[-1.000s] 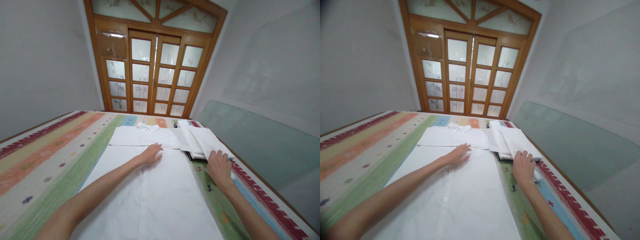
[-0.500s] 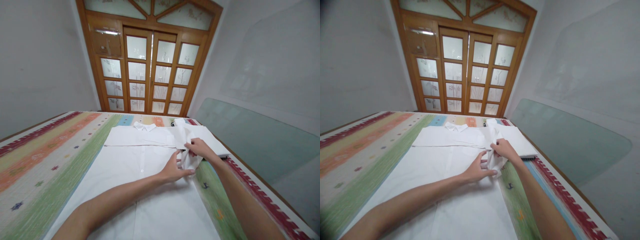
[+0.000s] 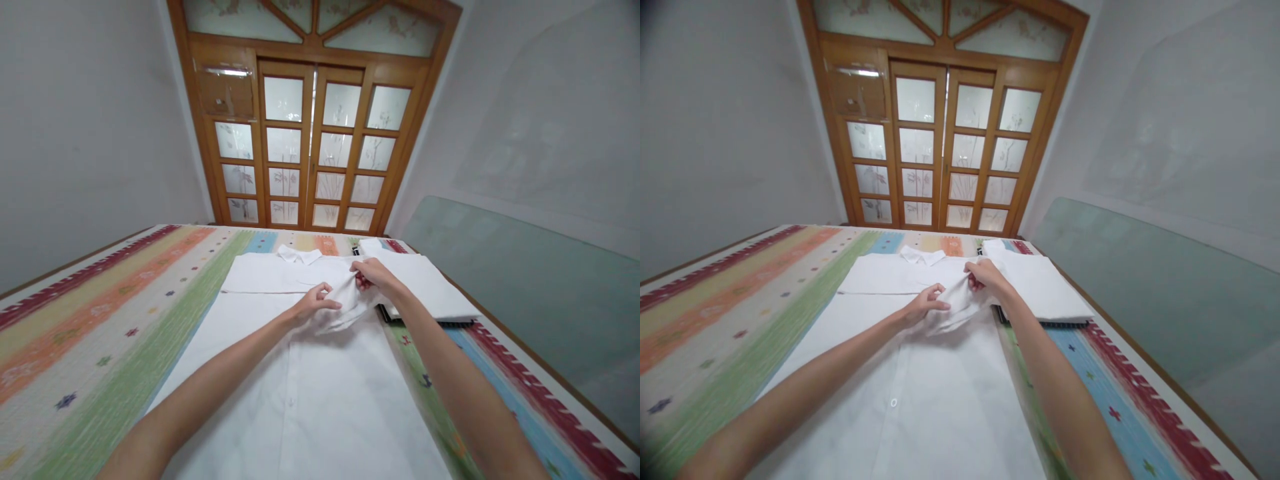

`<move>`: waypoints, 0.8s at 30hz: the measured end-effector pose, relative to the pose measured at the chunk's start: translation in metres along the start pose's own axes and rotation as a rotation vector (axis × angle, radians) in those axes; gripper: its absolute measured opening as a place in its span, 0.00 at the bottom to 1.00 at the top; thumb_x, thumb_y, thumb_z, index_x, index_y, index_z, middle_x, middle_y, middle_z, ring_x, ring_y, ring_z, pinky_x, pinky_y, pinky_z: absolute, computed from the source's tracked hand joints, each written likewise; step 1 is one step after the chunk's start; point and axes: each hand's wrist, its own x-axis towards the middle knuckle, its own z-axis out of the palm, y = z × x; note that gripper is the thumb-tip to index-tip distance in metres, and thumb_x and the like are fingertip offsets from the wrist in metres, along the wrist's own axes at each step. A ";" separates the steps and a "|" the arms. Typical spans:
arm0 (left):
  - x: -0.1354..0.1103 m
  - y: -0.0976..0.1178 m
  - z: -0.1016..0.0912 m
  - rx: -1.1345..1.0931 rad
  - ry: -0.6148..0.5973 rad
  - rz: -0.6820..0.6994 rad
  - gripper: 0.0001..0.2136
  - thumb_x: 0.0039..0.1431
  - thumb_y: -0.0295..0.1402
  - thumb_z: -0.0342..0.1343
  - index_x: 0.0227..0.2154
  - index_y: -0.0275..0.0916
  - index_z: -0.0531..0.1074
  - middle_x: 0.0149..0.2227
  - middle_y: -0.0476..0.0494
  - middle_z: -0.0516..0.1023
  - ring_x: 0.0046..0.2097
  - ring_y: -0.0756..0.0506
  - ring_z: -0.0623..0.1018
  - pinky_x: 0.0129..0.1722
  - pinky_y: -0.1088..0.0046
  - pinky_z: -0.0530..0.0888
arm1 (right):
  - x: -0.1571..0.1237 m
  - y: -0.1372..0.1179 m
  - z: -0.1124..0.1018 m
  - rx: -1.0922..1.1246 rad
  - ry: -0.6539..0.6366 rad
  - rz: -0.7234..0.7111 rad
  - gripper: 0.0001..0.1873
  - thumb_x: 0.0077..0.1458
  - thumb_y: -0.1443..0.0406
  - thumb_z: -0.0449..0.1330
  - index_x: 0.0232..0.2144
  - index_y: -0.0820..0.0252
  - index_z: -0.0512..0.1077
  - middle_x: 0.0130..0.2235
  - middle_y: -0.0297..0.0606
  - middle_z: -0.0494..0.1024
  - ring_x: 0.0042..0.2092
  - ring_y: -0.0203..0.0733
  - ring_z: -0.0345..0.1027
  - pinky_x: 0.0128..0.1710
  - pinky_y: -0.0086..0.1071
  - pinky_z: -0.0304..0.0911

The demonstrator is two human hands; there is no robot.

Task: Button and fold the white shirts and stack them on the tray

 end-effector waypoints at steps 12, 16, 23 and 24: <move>-0.018 0.067 -0.117 0.026 0.557 -0.015 0.25 0.35 0.28 0.68 0.41 0.37 0.69 0.26 0.50 0.76 0.26 0.49 0.75 0.26 0.76 0.70 | 0.024 0.016 -0.006 -0.044 0.134 -0.203 0.22 0.61 0.60 0.50 0.18 0.62 0.67 0.19 0.37 0.73 0.19 0.32 0.64 0.16 0.23 0.51; -0.019 0.067 -0.148 0.102 0.837 -0.061 0.23 0.40 0.26 0.66 0.43 0.37 0.69 0.27 0.48 0.76 0.27 0.49 0.76 0.28 0.74 0.73 | 0.032 0.033 -0.006 -0.433 0.292 -0.346 0.15 0.57 0.62 0.53 0.22 0.61 0.71 0.27 0.38 0.78 0.31 0.38 0.70 0.29 0.26 0.60; -0.026 0.052 -0.190 0.329 1.037 -0.086 0.19 0.41 0.28 0.64 0.39 0.38 0.70 0.24 0.54 0.69 0.23 0.51 0.71 0.22 0.79 0.65 | 0.040 0.063 0.005 -0.986 0.138 -0.442 0.16 0.51 0.64 0.59 0.42 0.65 0.75 0.48 0.49 0.76 0.51 0.49 0.67 0.53 0.36 0.57; -0.028 0.051 -0.193 0.362 1.063 -0.078 0.18 0.42 0.28 0.64 0.39 0.38 0.70 0.24 0.54 0.68 0.23 0.52 0.70 0.22 0.79 0.64 | 0.039 0.066 0.007 -1.029 0.088 -0.458 0.22 0.48 0.63 0.61 0.47 0.66 0.74 0.52 0.50 0.73 0.53 0.51 0.65 0.55 0.37 0.56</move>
